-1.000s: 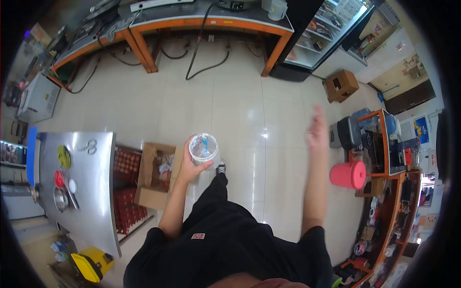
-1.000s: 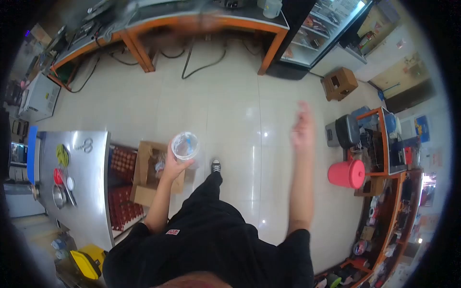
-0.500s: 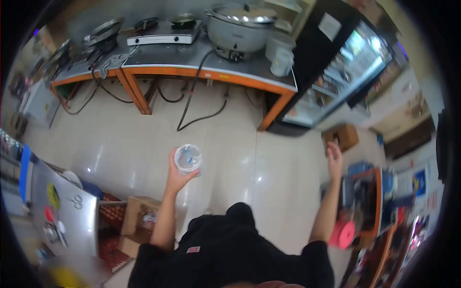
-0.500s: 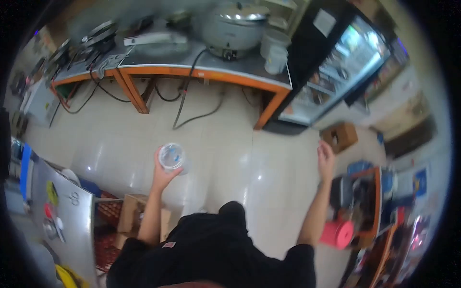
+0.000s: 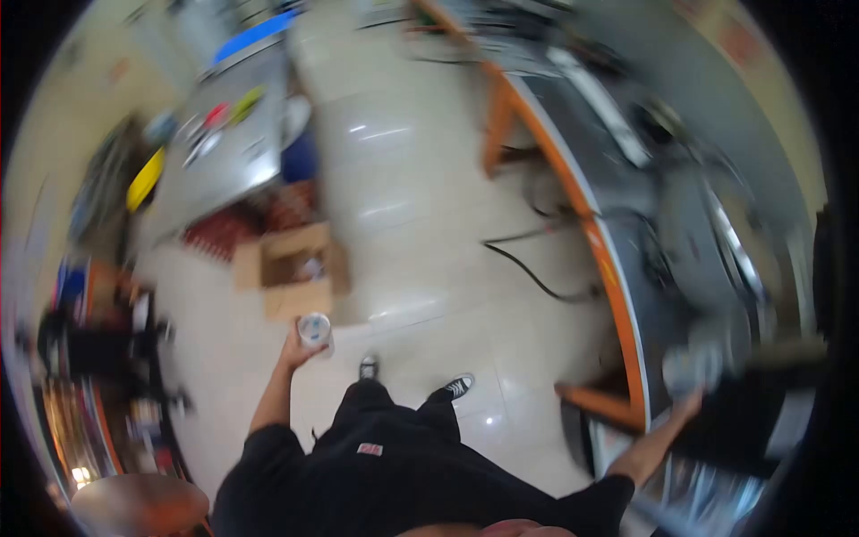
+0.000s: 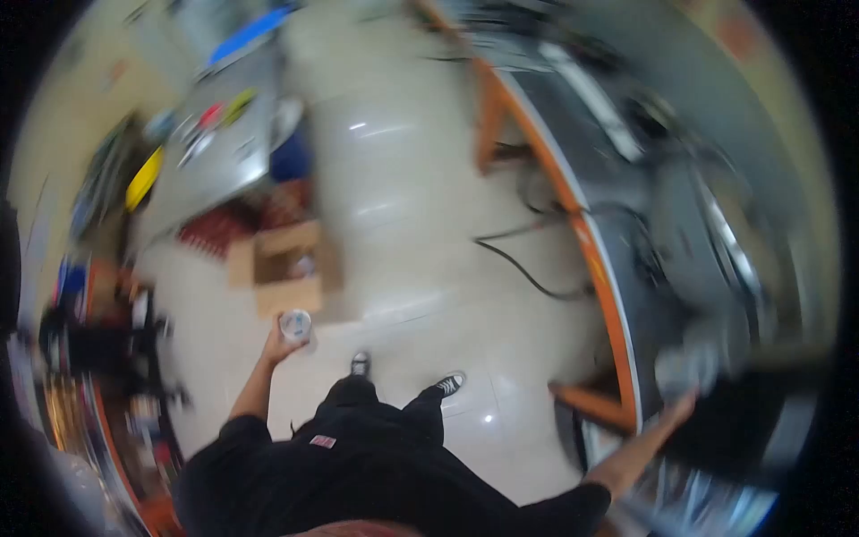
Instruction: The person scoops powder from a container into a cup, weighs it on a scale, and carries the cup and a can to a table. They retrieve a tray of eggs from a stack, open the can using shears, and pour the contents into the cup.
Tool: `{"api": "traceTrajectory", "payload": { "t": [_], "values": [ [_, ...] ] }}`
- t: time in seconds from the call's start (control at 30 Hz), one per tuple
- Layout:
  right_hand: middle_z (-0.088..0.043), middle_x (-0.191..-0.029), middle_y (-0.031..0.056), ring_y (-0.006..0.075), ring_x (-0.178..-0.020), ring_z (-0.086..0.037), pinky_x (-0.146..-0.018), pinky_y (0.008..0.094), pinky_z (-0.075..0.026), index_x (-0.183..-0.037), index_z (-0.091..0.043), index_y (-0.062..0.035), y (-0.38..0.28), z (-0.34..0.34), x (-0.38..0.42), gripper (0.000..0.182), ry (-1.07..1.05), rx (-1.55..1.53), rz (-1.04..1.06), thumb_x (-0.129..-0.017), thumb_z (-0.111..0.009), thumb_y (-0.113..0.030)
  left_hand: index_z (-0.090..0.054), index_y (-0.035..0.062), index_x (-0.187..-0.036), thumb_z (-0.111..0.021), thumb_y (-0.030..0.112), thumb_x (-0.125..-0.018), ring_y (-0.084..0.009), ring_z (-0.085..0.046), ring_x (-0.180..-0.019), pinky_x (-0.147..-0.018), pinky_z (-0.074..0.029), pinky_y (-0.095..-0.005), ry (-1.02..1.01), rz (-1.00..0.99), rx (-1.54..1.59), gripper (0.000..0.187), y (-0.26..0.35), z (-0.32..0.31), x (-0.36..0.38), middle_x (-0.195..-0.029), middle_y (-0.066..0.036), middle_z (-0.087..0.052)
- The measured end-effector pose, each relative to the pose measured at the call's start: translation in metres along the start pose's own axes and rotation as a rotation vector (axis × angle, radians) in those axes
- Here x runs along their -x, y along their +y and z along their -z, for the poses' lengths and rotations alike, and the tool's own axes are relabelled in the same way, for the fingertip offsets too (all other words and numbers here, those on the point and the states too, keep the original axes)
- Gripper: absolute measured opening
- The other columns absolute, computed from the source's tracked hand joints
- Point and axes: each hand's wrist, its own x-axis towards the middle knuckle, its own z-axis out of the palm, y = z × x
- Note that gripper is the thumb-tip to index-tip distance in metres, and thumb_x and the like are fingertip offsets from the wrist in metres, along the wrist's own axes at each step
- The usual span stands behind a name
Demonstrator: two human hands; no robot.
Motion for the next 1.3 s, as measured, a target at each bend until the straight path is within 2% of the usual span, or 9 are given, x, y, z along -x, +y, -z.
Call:
{"api": "traceTrajectory", "payload": {
  "t": [0.07,0.23,0.33,0.53,0.67,0.7,0.8,0.87,1.3],
  "values": [
    [-0.063,-0.131,0.0205,0.0320,-0.120,-0.060,-0.102,0.0454,-0.049,-0.135,-0.061,0.0001,-0.006,-0.035,-0.004,0.055,0.237,0.121,-0.008,-0.102,-0.054,-0.043,-0.024,-0.0039,-0.144,-0.095,0.027,-0.067,-0.0332,-0.057,-0.124,-0.105,-0.047,-0.0432,0.206,0.258,0.021,0.109,-0.034,0.018,0.079,-0.133,-0.025,-0.056],
    [-0.064,-0.127,0.0194,0.0301,-0.116,-0.062,-0.100,0.0432,-0.049,-0.132,-0.063,0.0000,0.100,-0.159,0.212,0.053,0.012,0.465,0.452,-0.101,-0.055,-0.043,-0.026,-0.0049,-0.139,-0.097,0.027,-0.064,-0.0335,-0.060,-0.120,-0.102,-0.050,-0.0416,0.733,0.450,0.228,0.108,-0.126,0.009,0.226,-0.126,-0.026,-0.060],
    [-0.066,-0.125,0.0188,0.0289,-0.114,-0.062,-0.099,0.0419,-0.050,-0.130,-0.065,-0.0001,0.149,-0.187,0.359,0.052,-0.223,0.574,0.389,-0.101,-0.056,-0.043,-0.027,-0.0048,-0.137,-0.097,0.024,-0.063,-0.0335,-0.061,-0.118,-0.101,-0.050,-0.0417,0.788,0.677,0.201,0.106,-0.137,-0.019,0.289,-0.125,-0.025,-0.060],
    [-0.068,-0.121,0.0176,0.0266,-0.110,-0.064,-0.097,0.0393,-0.050,-0.126,-0.068,-0.0002,0.123,-0.201,0.429,0.051,-0.204,0.574,0.503,-0.100,-0.058,-0.043,-0.028,-0.0061,-0.136,-0.099,0.025,-0.059,-0.0326,-0.061,-0.117,-0.101,-0.051,-0.0430,0.880,0.781,0.401,0.109,-0.224,-0.048,0.360,-0.125,-0.025,-0.058],
    [-0.070,-0.118,0.0167,0.0250,-0.107,-0.065,-0.096,0.0376,-0.051,-0.123,-0.070,-0.0003,0.103,-0.243,0.431,0.050,-0.236,0.474,0.423,-0.100,-0.059,-0.043,-0.027,-0.0076,-0.137,-0.100,0.031,-0.058,-0.0330,-0.059,-0.120,-0.105,-0.049,-0.0432,0.905,0.768,0.391,0.114,-0.299,0.003,0.361,-0.129,-0.025,-0.057],
    [-0.073,-0.102,0.0127,0.0207,-0.092,-0.064,-0.086,0.0336,-0.051,-0.108,-0.076,-0.0005,0.147,-0.268,0.420,0.046,-0.236,0.446,0.339,-0.097,-0.064,-0.044,-0.026,-0.0080,-0.139,-0.099,0.030,-0.059,-0.0334,-0.058,-0.121,-0.106,-0.048,-0.0428,0.878,0.779,0.331,0.115,-0.316,0.028,0.355,-0.129,-0.025,-0.057],
    [-0.061,-0.131,0.0137,0.0324,-0.121,-0.057,-0.096,0.0535,-0.049,-0.134,-0.059,-0.0045,0.144,-0.356,0.561,0.057,-0.459,0.135,-0.088,-0.096,-0.064,-0.046,-0.022,-0.0071,-0.143,-0.095,0.026,-0.067,-0.0329,-0.055,-0.125,-0.108,-0.045,-0.0403,0.875,0.778,0.369,0.110,-0.337,0.093,0.330,-0.134,-0.024,-0.054],
    [-0.054,-0.128,0.0141,0.0348,-0.122,-0.052,-0.097,0.0615,-0.046,-0.141,-0.054,-0.0099,0.138,-0.409,0.644,0.060,-0.686,0.038,-0.141,-0.095,-0.065,-0.047,-0.022,-0.0056,-0.144,-0.093,0.024,-0.070,-0.0318,-0.053,-0.127,-0.109,-0.043,-0.0394,0.950,0.682,0.504,0.107,-0.341,0.135,0.308,-0.136,-0.023,-0.051],
    [-0.062,-0.125,0.0124,0.0279,-0.117,-0.059,-0.090,0.0474,-0.053,-0.124,-0.059,-0.0036,0.057,-0.719,1.026,0.055,-1.334,0.078,0.071,-0.097,-0.061,-0.052,-0.023,-0.0020,-0.148,-0.086,0.017,-0.081,-0.0300,-0.043,-0.136,-0.115,-0.034,-0.0405,1.306,0.781,0.848,0.095,-0.418,0.236,0.253,-0.146,-0.021,-0.041]
  ]
}}
